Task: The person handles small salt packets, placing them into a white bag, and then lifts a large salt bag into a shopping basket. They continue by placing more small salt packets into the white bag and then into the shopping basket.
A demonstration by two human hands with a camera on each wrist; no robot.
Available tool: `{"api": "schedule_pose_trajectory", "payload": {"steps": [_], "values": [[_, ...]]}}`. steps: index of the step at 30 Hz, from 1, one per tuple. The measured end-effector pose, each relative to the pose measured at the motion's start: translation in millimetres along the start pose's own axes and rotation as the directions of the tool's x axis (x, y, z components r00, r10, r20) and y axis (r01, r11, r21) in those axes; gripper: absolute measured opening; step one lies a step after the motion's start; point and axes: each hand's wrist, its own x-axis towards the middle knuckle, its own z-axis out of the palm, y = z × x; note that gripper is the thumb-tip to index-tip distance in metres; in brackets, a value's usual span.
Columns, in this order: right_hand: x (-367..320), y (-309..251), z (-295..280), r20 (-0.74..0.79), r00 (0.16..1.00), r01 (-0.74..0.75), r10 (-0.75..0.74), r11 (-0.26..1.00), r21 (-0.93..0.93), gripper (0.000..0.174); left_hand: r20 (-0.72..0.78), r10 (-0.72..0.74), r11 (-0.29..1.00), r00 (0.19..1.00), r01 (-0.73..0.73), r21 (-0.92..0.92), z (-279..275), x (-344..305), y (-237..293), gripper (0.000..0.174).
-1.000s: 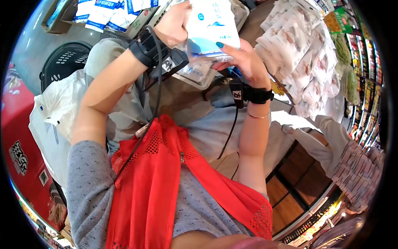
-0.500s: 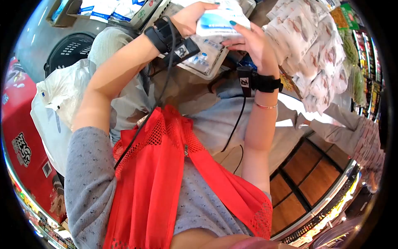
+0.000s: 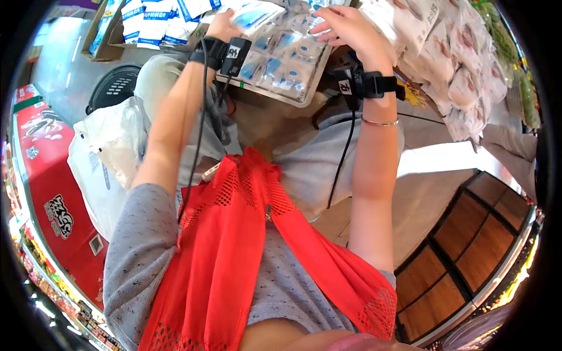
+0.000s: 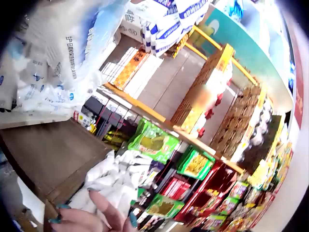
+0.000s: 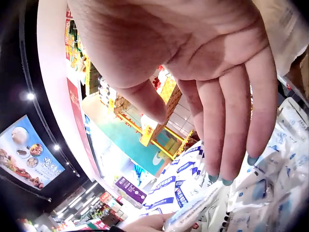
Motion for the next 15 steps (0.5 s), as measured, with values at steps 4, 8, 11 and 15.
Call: {"api": "schedule_pose_trajectory", "payload": {"steps": [4, 8, 11, 15], "values": [[3.2, -2.7, 0.7, 0.011, 1.0, -0.015, 0.015, 1.0, 0.024, 0.044, -0.099, -0.117, 0.844, 0.988, 0.047, -0.535, 80.2, -34.3, -54.2, 0.043], [-2.8, -3.5, -2.3, 0.031, 0.998, -0.05, 0.05, 0.999, 0.002, 0.041, 0.412, -0.528, -0.263, 0.743, 0.318, -0.911, 87.3, -65.6, 37.6, 0.045], [-7.1, -2.7, -5.4, 0.037, 0.997, -0.073, 0.073, 0.997, 0.001, 0.041, 0.567, -0.44, -0.631, 0.696, 0.21, -0.747, 116.2, -68.7, 23.1, 0.046], [-11.2, 1.5, -10.9, 0.027, 0.997, -0.075, 0.075, 0.997, -0.006, 0.041, 0.543, -0.397, -0.65, 0.74, 0.191, -0.735, 122.4, -56.9, 14.5, 0.045]]}}
